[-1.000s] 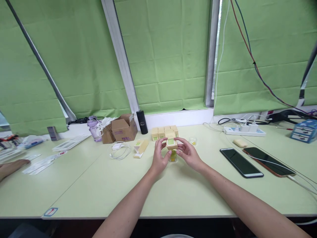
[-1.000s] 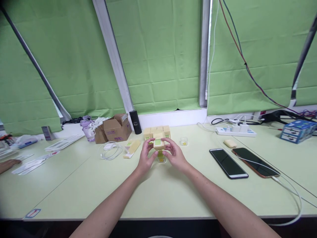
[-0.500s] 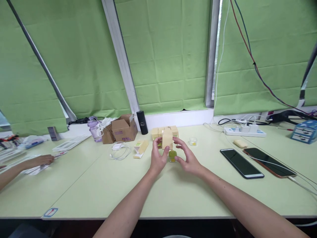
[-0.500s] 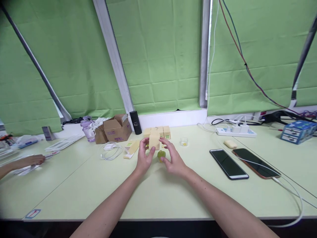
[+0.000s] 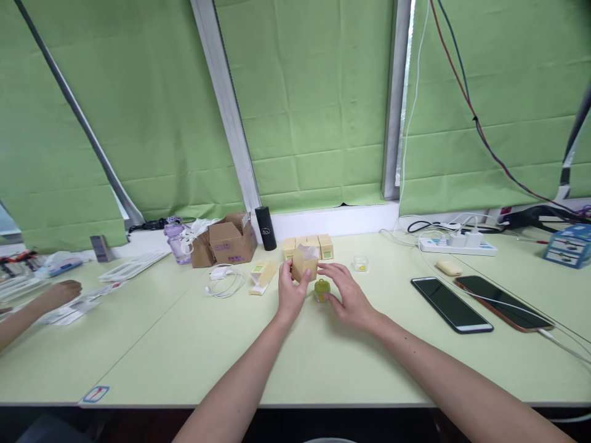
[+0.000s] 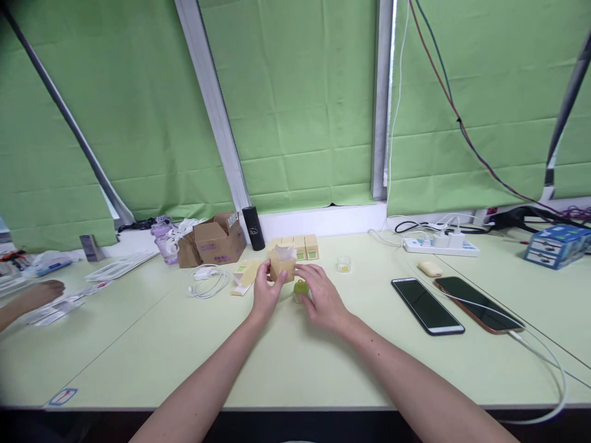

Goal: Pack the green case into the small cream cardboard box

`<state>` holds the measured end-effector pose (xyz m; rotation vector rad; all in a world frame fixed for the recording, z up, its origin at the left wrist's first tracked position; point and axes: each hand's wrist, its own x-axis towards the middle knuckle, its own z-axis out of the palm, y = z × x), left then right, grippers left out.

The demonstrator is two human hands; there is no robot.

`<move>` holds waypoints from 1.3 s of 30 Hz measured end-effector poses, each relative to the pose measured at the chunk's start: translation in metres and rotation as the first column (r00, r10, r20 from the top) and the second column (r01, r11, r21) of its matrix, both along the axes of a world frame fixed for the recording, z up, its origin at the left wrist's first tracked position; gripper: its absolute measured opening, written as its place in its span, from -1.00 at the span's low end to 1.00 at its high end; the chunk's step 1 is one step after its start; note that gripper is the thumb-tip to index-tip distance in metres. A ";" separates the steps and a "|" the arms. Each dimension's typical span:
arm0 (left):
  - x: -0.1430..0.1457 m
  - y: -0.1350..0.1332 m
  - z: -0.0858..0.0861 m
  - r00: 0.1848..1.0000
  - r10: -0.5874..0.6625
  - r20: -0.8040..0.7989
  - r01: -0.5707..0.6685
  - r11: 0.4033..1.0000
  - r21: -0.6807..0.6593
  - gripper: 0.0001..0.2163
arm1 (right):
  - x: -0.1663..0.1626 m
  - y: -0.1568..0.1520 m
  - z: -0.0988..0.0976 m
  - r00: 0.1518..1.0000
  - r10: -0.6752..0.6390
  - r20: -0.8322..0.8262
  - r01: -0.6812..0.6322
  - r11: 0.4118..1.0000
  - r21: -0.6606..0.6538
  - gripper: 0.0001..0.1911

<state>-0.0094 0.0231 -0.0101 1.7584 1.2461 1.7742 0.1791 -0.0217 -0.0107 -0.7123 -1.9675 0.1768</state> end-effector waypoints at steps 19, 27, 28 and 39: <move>-0.003 0.011 -0.005 0.992 -0.111 0.052 0.122 0.919 -0.375 -0.53 | 0.021 0.024 -0.004 0.824 -0.398 0.403 0.514 0.825 -0.235 -0.68; 0.002 0.000 -0.008 0.962 -0.271 0.006 0.251 0.880 -0.404 -0.40 | 0.027 0.028 -0.003 0.797 -0.424 0.431 0.559 0.788 -0.258 -0.64; 0.002 -0.001 -0.007 0.962 -0.271 0.014 0.258 0.897 -0.359 -0.40 | 0.027 0.028 -0.003 0.796 -0.424 0.432 0.559 0.789 -0.255 -0.64; 0.001 -0.002 -0.002 0.966 -0.254 0.053 0.259 0.961 -0.101 -0.75 | 0.027 0.027 -0.002 0.787 -0.427 0.446 0.571 0.778 -0.263 -0.67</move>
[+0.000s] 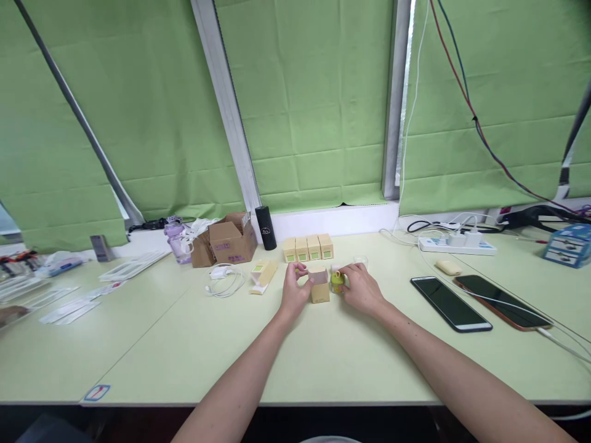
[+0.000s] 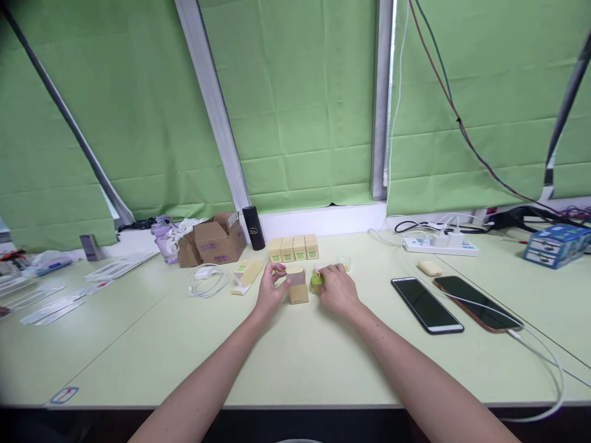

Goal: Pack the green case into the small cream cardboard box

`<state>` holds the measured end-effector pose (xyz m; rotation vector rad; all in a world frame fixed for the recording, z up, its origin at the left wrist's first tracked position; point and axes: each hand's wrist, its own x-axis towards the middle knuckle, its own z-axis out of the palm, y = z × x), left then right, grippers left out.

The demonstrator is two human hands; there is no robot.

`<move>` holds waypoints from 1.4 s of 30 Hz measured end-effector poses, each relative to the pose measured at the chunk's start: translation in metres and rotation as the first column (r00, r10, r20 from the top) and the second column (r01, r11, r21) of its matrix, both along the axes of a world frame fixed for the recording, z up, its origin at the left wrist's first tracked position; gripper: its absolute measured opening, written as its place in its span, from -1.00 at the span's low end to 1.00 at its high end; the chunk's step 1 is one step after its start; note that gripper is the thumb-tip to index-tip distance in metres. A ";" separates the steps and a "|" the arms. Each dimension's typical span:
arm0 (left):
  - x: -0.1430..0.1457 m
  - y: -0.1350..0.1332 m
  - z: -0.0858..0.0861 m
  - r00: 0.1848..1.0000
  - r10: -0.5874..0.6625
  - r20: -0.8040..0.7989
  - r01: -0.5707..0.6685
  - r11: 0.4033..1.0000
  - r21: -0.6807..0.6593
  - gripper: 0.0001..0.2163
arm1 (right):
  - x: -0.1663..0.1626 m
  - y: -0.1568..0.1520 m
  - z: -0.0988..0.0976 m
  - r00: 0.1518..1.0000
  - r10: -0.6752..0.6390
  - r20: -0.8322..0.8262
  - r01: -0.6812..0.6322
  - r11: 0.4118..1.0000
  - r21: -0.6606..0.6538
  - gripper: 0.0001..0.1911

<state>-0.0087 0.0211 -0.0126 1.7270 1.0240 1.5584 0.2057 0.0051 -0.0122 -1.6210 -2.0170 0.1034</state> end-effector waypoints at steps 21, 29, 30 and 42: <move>-0.001 0.003 0.004 0.990 -0.058 0.132 0.077 0.986 -0.147 -0.47 | -0.001 -0.002 0.002 1.000 -0.007 0.004 0.007 1.000 -0.018 -0.66; -0.003 0.006 0.001 0.988 -0.053 0.148 0.074 0.988 -0.136 -0.60 | -0.001 -0.002 0.002 1.000 -0.003 0.001 0.003 1.000 -0.019 -0.65; -0.003 0.006 0.001 0.989 -0.035 0.143 0.054 0.990 -0.133 -0.62 | -0.001 -0.002 0.002 1.000 -0.002 0.003 0.002 1.000 -0.016 -0.66; -0.004 0.002 0.003 0.980 -0.068 0.189 0.095 0.987 -0.133 -0.60 | -0.001 -0.002 0.002 1.000 -0.001 0.005 0.001 1.000 -0.027 -0.64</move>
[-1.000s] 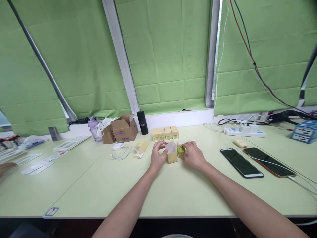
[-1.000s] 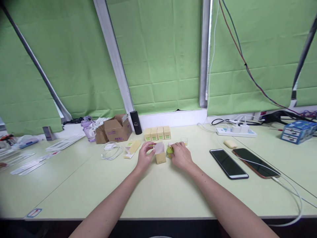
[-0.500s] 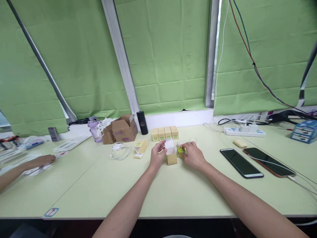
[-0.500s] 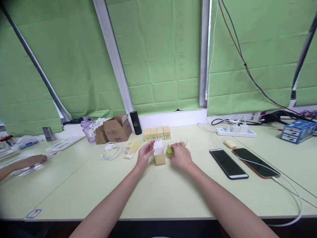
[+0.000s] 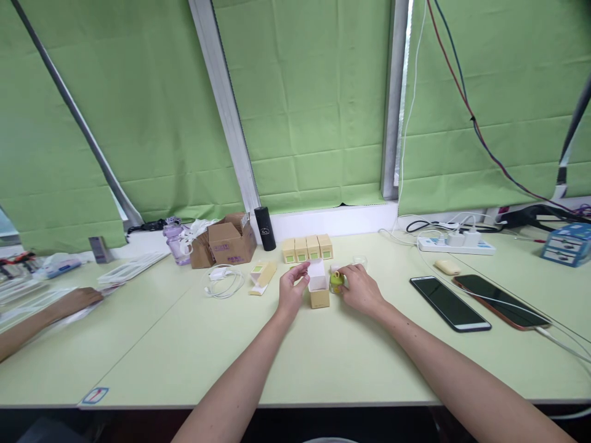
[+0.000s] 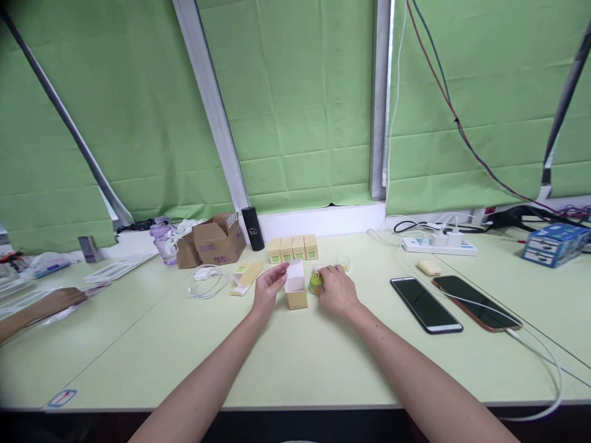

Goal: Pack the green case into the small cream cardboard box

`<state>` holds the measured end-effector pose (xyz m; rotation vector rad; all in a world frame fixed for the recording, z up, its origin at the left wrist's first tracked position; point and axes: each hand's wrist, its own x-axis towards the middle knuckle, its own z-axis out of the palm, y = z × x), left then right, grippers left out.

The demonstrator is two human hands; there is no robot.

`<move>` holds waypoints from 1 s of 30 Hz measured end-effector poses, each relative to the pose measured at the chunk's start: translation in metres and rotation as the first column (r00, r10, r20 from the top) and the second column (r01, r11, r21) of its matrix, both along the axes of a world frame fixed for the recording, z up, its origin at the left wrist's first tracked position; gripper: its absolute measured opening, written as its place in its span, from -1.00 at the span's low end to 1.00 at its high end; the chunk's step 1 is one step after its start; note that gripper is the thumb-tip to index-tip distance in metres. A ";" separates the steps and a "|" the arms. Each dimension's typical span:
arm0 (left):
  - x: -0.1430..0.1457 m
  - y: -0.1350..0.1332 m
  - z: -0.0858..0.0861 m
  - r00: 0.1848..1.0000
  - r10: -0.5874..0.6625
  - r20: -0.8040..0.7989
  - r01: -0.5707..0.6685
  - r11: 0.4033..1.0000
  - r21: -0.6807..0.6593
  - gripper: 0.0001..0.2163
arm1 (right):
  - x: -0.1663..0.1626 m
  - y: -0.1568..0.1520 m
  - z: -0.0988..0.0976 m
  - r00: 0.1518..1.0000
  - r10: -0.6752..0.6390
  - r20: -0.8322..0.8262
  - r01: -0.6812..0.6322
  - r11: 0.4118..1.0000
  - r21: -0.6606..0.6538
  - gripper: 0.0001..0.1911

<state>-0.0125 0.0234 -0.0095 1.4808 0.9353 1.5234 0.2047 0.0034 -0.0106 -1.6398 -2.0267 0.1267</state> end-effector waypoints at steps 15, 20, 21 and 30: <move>-0.005 0.011 -0.002 0.996 -0.010 0.086 0.026 0.981 -0.190 -0.47 | 0.000 0.001 0.000 0.998 0.019 -0.064 -0.022 0.998 -0.050 -0.61; -0.007 0.014 -0.006 0.996 -0.014 0.083 0.032 0.974 -0.224 -0.43 | 0.001 0.005 -0.006 0.990 0.063 -0.125 -0.070 0.996 -0.051 -0.58; -0.007 0.015 -0.006 0.996 -0.017 0.085 0.036 0.974 -0.225 -0.42 | 0.001 0.006 -0.007 0.989 0.063 -0.135 -0.070 0.996 -0.053 -0.58; -0.007 0.014 -0.004 0.997 -0.029 0.078 0.046 0.972 -0.232 -0.44 | 0.007 0.012 0.000 0.812 0.096 -0.575 -0.037 0.993 0.114 -0.64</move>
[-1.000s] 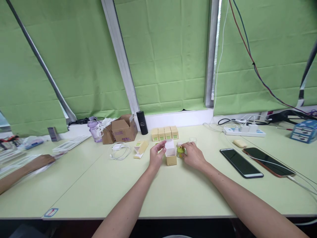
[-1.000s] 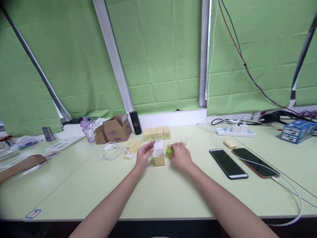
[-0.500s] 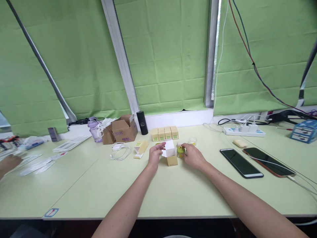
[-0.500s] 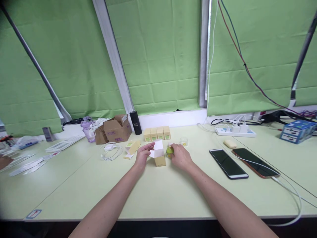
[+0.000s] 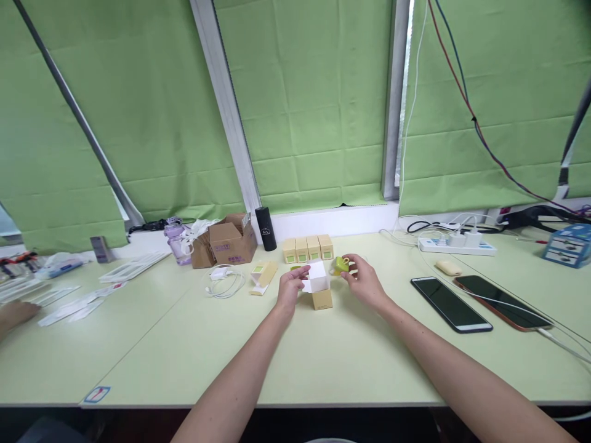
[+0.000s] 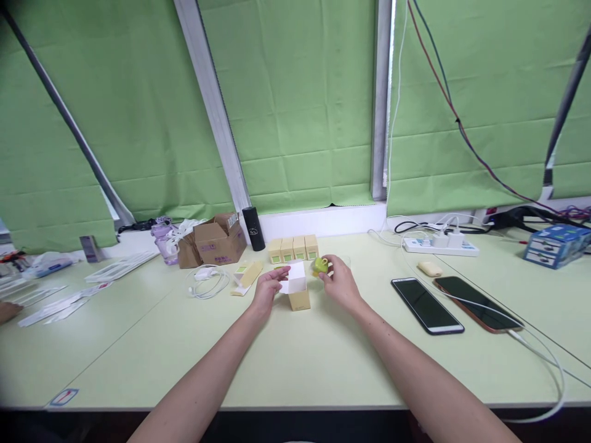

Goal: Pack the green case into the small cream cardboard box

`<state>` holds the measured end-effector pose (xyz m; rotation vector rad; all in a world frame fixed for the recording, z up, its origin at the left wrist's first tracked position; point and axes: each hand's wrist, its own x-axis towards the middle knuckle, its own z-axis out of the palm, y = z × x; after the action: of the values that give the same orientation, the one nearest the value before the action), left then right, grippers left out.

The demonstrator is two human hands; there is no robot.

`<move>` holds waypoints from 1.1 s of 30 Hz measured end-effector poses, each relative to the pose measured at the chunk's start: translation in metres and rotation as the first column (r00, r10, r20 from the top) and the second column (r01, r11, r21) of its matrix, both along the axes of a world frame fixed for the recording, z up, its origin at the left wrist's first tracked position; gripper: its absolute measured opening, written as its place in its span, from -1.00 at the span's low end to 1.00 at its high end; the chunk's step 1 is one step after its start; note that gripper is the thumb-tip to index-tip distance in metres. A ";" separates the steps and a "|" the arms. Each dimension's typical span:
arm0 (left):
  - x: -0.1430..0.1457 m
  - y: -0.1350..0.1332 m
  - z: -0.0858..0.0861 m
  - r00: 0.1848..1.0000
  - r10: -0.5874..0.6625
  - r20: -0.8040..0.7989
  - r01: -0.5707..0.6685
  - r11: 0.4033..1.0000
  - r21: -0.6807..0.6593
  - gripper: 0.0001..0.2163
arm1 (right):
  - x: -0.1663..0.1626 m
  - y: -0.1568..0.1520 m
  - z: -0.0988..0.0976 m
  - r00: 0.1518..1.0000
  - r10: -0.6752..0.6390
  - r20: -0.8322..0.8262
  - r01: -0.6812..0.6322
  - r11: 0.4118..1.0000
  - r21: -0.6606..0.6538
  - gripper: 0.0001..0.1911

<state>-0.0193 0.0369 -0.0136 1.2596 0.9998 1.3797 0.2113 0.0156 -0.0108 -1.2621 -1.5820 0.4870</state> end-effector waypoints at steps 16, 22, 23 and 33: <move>0.006 -0.004 0.005 1.000 -0.022 -0.003 0.022 1.000 -0.010 -0.48 | -0.024 -0.029 0.016 0.945 0.305 -0.122 -0.280 0.942 0.183 -0.58; 0.007 -0.009 0.009 0.998 -0.053 0.027 0.053 0.999 -0.003 -0.49 | -0.016 -0.023 0.013 0.972 0.232 0.018 -0.231 0.953 0.197 -0.59; 0.007 -0.009 0.009 0.998 -0.052 0.025 0.052 0.999 -0.003 -0.49 | -0.015 -0.022 0.013 0.974 0.221 0.043 -0.225 0.954 0.200 -0.59; 0.005 -0.003 0.002 0.999 -0.044 0.001 0.044 0.999 -0.003 -0.47 | -0.011 -0.023 0.011 0.947 0.203 0.249 -0.251 0.952 0.177 -0.63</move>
<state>-0.0142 0.0334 -0.0119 1.2717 0.9677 1.3437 0.2000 -0.0074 0.0004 -1.0080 -1.9338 0.3179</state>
